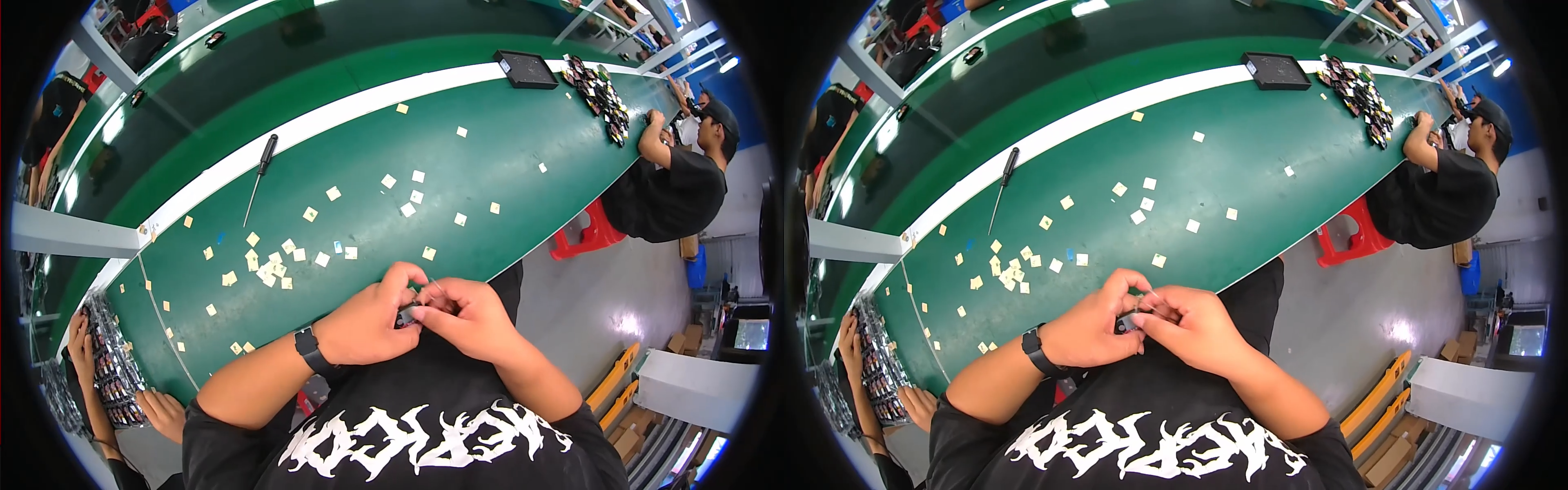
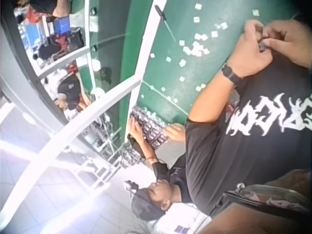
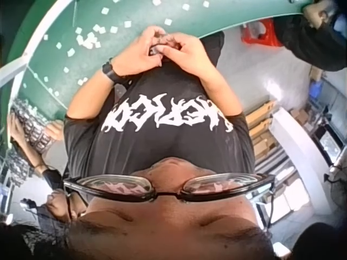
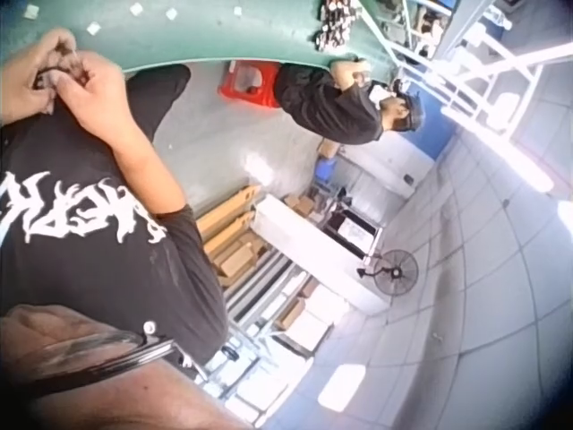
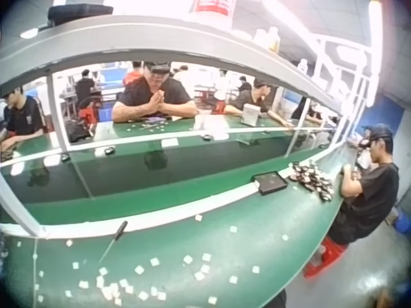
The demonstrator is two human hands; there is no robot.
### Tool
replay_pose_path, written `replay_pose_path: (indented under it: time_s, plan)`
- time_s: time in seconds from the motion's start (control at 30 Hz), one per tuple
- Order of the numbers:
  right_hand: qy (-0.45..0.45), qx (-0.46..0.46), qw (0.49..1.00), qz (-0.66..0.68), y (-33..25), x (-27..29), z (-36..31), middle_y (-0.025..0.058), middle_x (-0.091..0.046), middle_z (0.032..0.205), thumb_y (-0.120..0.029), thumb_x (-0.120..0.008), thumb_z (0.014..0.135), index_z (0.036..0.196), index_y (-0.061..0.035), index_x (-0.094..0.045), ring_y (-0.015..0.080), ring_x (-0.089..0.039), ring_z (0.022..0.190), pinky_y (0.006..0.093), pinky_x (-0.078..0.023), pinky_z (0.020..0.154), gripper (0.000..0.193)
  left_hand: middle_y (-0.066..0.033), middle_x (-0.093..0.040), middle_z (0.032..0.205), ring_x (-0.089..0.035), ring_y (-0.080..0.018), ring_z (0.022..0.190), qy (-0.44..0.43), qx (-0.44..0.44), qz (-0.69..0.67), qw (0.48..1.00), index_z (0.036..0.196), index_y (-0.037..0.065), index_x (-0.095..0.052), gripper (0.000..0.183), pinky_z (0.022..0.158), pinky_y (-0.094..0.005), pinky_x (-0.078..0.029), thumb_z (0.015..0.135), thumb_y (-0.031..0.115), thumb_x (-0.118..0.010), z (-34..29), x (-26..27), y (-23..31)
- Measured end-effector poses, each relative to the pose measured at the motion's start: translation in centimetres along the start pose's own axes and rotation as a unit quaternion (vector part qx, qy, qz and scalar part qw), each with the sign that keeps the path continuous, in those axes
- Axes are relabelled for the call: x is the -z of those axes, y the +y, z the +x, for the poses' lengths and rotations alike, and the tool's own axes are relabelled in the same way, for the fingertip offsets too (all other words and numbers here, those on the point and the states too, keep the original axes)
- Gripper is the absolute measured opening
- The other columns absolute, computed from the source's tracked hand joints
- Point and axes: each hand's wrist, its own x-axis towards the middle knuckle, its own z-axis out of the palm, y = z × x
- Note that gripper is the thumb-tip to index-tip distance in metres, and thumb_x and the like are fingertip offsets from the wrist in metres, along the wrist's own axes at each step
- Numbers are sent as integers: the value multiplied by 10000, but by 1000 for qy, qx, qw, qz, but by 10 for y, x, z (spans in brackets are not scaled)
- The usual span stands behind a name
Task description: The recorder is assembling small electronic components at a workbench, involving peeling stickers and attaching small parts with tweezers.
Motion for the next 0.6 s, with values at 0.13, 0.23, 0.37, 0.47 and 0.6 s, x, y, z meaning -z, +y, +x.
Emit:
replay_pose_path:
  time_s: [0.13, 0.23, 0.37, 0.47, 0.6]
  plan:
    - [24, -42, 995, 89, -4, -4, 5, 45, -694, 813, -74, -714, 957, 1002, 11, -659, 25, -589, 657, 209, -425, 551, 111, -121, -601, 1141, -712, -192, 920, 91, 47, -190, 976, 1481, 57, -242, 705, 791, -325, -607, 910, -104, -622, 1, -1, 3]
    - [62, -89, 963, 245, -1, 3, 6, 73, -687, 832, -75, -687, 973, 1013, -14, -614, 25, -535, 603, 210, -358, 497, 103, -82, -625, 1078, -686, -146, 1000, 107, 6, -275, 955, 1447, 16, -324, 657, 777, -317, -605, 910, -46, -698, 3, -1, 4]
    - [49, -120, 946, 297, -4, 4, 8, 58, -672, 827, -113, -674, 991, 1066, -20, -589, 27, -501, 591, 213, -328, 487, 147, -96, -651, 1143, -683, -154, 932, 118, 4, -326, 938, 1354, 21, -499, 417, 736, -281, -579, 968, -13, -652, 6, 1, -12]
    - [78, -80, 969, 221, -7, 2, 9, 44, -660, 811, -137, -664, 1005, 1070, -13, -591, 56, -529, 603, 228, -374, 508, 157, -79, -666, 1096, -665, -131, 869, 133, -3, -300, 945, 1292, 25, -544, 315, 703, -256, -561, 989, 1, -627, 6, 1, -14]
    - [172, 81, 981, -36, 2, 9, 0, 28, -610, 707, -184, -708, 988, 871, -5, -623, 92, -517, 583, 269, -414, 521, 230, -75, -661, 1094, -628, -100, 797, 149, 0, -287, 946, 1274, 30, -548, 287, 638, -227, -518, 996, 2, -613, 8, -2, -11]
